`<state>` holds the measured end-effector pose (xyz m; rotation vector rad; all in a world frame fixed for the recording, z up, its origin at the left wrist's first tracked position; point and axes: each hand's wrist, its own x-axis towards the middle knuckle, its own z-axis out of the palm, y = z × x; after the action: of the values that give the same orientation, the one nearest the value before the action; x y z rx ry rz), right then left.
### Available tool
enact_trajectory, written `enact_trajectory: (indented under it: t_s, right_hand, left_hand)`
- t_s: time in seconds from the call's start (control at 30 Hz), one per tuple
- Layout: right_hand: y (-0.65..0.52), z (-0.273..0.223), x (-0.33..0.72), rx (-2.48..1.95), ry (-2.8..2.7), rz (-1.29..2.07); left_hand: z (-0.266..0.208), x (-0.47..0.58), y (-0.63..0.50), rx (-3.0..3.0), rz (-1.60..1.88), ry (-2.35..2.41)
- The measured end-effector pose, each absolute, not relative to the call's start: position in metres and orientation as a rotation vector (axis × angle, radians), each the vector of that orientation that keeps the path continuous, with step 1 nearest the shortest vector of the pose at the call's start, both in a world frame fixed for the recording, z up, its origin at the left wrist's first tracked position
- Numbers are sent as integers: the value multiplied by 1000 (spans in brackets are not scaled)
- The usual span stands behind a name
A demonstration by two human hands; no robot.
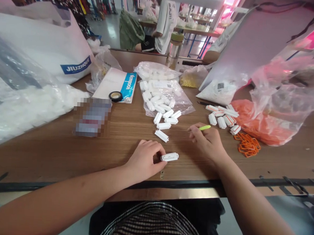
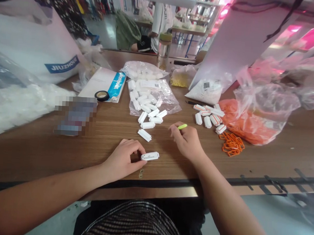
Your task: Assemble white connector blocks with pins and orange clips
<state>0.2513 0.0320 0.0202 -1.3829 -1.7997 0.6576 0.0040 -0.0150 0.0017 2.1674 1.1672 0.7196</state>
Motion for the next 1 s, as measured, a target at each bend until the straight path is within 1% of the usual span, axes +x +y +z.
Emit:
enact_trajectory:
  t_s: [0.1, 0.33, 0.6, 0.83, 1.0]
  right_hand:
    - [31, 17, 254, -1352, -1658, 739]
    - [7, 26, 228, -1249, -1608, 1071]
    - [3, 24, 223, -1179, -1506, 1328]
    - [-1, 16, 218, -1151, -1569, 1361]
    - [-2, 13, 218, -1176, -1556, 1311]
  left_hand:
    - [2, 4, -15, 2173, 719, 1162]
    - [3, 4, -16, 2183, 697, 1162]
    - [4, 4, -16, 2183, 703, 1170]
    - [2, 5, -16, 2161, 715, 1176]
    - [4, 5, -16, 2163, 698, 1186]
